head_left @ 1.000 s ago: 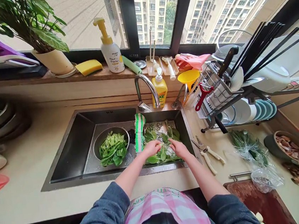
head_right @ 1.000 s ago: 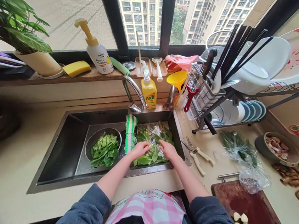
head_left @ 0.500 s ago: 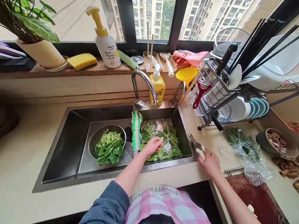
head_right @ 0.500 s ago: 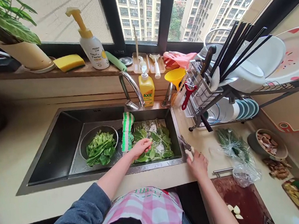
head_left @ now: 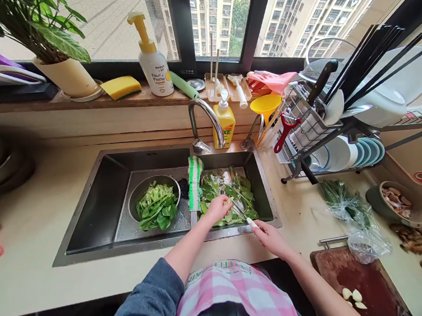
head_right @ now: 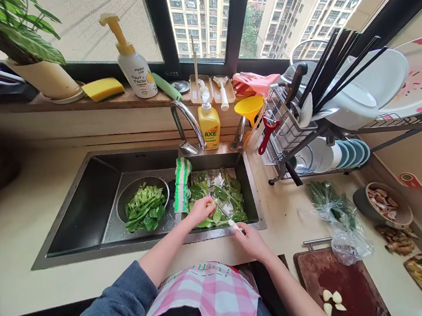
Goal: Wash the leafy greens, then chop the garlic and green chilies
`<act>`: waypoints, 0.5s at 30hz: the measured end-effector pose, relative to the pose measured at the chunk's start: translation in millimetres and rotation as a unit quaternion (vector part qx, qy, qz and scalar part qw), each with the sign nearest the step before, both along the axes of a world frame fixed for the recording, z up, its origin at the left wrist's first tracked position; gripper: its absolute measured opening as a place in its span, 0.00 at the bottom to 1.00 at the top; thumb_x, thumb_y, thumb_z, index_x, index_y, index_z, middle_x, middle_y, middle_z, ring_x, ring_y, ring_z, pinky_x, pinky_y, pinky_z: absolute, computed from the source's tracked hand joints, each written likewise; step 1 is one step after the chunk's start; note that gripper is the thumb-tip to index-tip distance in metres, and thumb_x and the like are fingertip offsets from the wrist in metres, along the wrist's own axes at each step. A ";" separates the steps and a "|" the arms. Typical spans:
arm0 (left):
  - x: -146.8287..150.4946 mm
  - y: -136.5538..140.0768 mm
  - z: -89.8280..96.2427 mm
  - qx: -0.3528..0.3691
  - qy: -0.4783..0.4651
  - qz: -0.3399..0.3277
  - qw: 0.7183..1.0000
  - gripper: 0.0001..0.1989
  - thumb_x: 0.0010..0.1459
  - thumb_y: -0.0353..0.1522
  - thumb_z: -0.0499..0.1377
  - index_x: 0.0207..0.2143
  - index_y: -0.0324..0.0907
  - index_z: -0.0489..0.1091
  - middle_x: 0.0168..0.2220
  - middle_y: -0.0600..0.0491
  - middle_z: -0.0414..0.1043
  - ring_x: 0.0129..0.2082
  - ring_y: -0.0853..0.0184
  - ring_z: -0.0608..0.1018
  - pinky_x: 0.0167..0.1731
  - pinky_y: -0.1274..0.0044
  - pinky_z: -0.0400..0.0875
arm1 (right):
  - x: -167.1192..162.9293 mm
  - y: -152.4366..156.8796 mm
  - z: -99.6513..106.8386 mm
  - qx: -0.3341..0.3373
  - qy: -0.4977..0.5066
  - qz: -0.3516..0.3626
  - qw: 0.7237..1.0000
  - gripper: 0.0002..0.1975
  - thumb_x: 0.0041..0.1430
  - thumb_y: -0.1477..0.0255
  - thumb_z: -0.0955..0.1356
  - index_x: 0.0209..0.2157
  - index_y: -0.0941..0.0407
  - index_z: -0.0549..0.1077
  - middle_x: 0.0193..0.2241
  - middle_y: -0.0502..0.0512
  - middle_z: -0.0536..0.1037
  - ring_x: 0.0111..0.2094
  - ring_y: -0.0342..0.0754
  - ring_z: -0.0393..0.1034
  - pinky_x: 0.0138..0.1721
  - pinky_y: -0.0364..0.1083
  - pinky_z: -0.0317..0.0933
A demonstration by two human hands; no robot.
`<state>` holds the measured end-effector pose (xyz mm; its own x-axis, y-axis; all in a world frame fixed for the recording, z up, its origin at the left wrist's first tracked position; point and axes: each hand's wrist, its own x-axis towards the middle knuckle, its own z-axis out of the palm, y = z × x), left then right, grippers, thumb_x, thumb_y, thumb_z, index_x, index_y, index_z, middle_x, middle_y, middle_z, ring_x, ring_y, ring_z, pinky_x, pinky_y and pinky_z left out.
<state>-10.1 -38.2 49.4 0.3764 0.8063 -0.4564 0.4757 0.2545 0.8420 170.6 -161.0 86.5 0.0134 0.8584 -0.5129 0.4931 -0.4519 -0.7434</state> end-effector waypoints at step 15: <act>12.6 -2.6 -11.7 -0.086 -0.108 0.021 0.990 0.07 0.53 0.35 0.55 0.31 0.39 0.66 0.22 0.57 0.68 0.16 0.75 0.68 0.19 0.82 0.58 | 7.7 -16.8 -26.7 0.064 -0.105 -0.059 0.991 0.21 0.55 0.57 0.58 0.41 0.57 0.70 0.30 0.54 0.75 0.30 0.48 0.68 0.31 0.44 0.59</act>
